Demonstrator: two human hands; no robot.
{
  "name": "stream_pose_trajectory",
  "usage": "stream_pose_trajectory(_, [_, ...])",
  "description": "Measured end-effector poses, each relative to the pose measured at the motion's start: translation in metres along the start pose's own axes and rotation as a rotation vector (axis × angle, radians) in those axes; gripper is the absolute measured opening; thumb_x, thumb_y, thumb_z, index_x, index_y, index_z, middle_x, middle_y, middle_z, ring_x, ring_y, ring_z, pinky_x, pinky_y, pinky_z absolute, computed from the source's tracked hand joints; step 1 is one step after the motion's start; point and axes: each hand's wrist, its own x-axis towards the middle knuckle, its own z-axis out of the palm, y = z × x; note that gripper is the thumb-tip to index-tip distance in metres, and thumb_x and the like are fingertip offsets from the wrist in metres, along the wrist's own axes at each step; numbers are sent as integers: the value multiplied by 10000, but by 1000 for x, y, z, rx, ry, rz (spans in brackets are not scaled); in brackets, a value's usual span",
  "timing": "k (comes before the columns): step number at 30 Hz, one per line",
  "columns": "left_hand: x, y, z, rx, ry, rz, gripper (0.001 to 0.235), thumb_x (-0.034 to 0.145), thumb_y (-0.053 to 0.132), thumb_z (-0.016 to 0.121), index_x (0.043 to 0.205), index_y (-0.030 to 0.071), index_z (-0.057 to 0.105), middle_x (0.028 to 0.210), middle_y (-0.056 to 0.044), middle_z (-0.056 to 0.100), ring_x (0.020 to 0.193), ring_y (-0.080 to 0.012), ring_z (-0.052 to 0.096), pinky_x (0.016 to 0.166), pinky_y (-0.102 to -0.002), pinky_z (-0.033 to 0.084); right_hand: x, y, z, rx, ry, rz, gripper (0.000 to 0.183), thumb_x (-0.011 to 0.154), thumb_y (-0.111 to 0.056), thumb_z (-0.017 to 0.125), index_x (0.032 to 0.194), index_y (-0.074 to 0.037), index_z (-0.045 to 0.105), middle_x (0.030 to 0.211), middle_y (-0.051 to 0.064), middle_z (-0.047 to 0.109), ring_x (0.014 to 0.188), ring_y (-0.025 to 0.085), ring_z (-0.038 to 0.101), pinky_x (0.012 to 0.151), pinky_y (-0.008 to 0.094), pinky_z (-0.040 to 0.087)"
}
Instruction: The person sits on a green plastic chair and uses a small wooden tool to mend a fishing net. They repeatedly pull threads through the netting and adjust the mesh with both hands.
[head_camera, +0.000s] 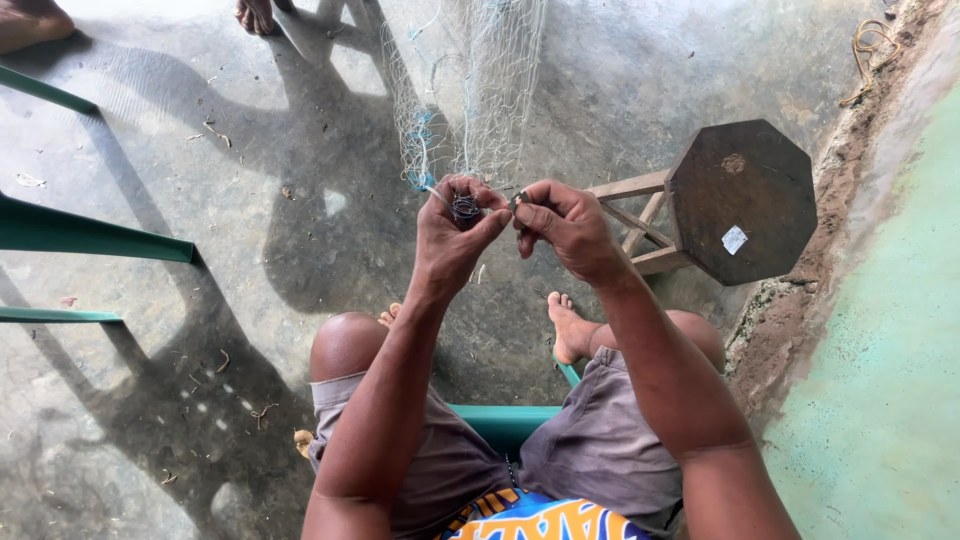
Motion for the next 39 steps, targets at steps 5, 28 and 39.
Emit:
stream_pose_trajectory(5, [-1, 3, -4, 15, 9, -8, 325, 813, -29, 864, 993, 20, 598, 851, -150, 730, 693, -71, 656, 608, -157, 529, -6, -3, -7, 157, -97, 154, 94, 967, 3, 678, 976, 96, 665, 710, 172, 651, 516, 191, 692, 491, 330, 628])
stream_pose_trajectory(28, [6, 21, -55, -66, 73, 31, 319, 898, -68, 761, 1035, 144, 567, 943, -76, 691, 822, -124, 650, 531, -192, 378, -30, 41, -293, -723, 714, 263, 137, 983, -54, 719, 1108, -49, 663, 836, 59, 727, 588, 83, 725, 458, 195, 605])
stream_pose_trajectory(39, [1, 26, -53, -100, 19, 13, 271, 917, -80, 722, 1007, 123, 567, 955, -114, 681, 805, -144, 628, 568, -215, 427, -22, 77, -294, -931, 707, -74, 191, 899, -174, 726, 1060, -72, 721, 887, 77, 759, 553, 151, 708, 450, 256, 540])
